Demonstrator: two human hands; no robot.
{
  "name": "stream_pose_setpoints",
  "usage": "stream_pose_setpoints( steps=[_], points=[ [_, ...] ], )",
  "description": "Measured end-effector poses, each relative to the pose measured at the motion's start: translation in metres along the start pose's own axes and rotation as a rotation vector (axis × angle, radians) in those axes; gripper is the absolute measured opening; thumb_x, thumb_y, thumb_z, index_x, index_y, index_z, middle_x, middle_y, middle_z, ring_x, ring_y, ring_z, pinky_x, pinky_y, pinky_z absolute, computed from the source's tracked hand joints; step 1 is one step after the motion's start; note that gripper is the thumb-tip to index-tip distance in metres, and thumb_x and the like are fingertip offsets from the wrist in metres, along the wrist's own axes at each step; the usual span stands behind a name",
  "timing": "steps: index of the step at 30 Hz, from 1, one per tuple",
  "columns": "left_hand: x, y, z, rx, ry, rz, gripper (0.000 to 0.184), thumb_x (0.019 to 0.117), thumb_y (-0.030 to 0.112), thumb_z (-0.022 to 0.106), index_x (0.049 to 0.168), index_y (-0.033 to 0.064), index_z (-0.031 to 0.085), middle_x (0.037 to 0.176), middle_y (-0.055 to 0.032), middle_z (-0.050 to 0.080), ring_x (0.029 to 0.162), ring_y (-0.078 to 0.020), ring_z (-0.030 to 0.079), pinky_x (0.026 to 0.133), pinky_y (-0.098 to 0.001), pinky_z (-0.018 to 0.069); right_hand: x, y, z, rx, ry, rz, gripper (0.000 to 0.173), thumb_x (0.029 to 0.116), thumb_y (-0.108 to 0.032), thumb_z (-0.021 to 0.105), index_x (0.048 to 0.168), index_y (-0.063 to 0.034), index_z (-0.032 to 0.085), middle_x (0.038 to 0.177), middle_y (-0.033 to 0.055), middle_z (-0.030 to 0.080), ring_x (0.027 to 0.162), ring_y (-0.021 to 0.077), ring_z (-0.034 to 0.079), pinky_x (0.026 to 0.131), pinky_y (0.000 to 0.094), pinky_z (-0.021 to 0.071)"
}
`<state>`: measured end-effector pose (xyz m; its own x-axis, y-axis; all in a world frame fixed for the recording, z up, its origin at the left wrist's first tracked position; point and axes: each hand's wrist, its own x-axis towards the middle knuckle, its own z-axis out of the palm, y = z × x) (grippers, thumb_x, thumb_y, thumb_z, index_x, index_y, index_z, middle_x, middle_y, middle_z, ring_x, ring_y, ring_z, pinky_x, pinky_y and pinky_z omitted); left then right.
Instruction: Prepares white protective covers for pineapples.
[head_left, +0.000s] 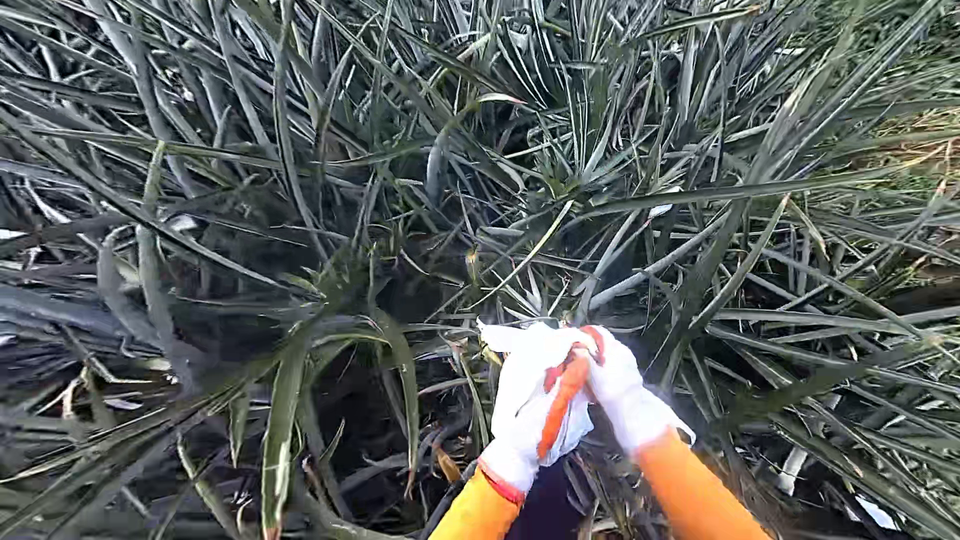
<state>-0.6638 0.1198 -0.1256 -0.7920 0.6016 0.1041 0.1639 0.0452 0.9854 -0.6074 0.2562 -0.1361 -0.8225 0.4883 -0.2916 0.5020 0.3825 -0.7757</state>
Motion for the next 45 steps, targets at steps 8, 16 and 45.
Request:
stream_pose_setpoints(
  steps=[8,16,45],
  points=[
    [0.029,0.046,-0.075,-0.417,-0.011,-0.245,0.039,0.1094,0.022,0.038,0.134,-0.0010,0.059,0.126,-0.0132,0.067,0.119,-0.0208,0.063,0.106,-0.0411,0.0516,0.025,-0.089,0.027,0.637,0.070,0.302,0.029,0.1061,-0.021,0.052,0.119,-0.0009,0.068,0.107,0.0108,0.072,0.099,0.0135,0.069,0.090,0.0340,0.0595],
    [0.078,0.090,-0.106,-0.688,-0.008,-0.356,0.060,0.1104,0.041,0.020,0.146,-0.0038,0.037,0.130,-0.0238,0.064,0.118,-0.0322,0.065,0.102,-0.0484,0.0542,0.055,-0.134,-0.041,0.742,-0.302,0.131,0.062,0.0879,-0.030,0.080,0.137,-0.0021,0.054,0.117,0.0127,0.070,0.102,0.0189,0.070,0.087,0.0377,0.0610],
    [0.347,0.141,-0.215,-0.783,0.297,-0.365,0.081,0.1018,0.066,0.005,0.142,0.0131,0.050,0.114,-0.0095,0.070,0.101,-0.0244,0.071,0.087,-0.0442,0.0599,0.225,-0.234,-0.120,0.427,-0.655,-0.077,0.079,0.0841,-0.030,0.084,0.153,-0.0213,0.046,0.106,0.0107,0.069,0.057,0.0140,0.058,0.048,0.0305,0.0524]
  ],
)
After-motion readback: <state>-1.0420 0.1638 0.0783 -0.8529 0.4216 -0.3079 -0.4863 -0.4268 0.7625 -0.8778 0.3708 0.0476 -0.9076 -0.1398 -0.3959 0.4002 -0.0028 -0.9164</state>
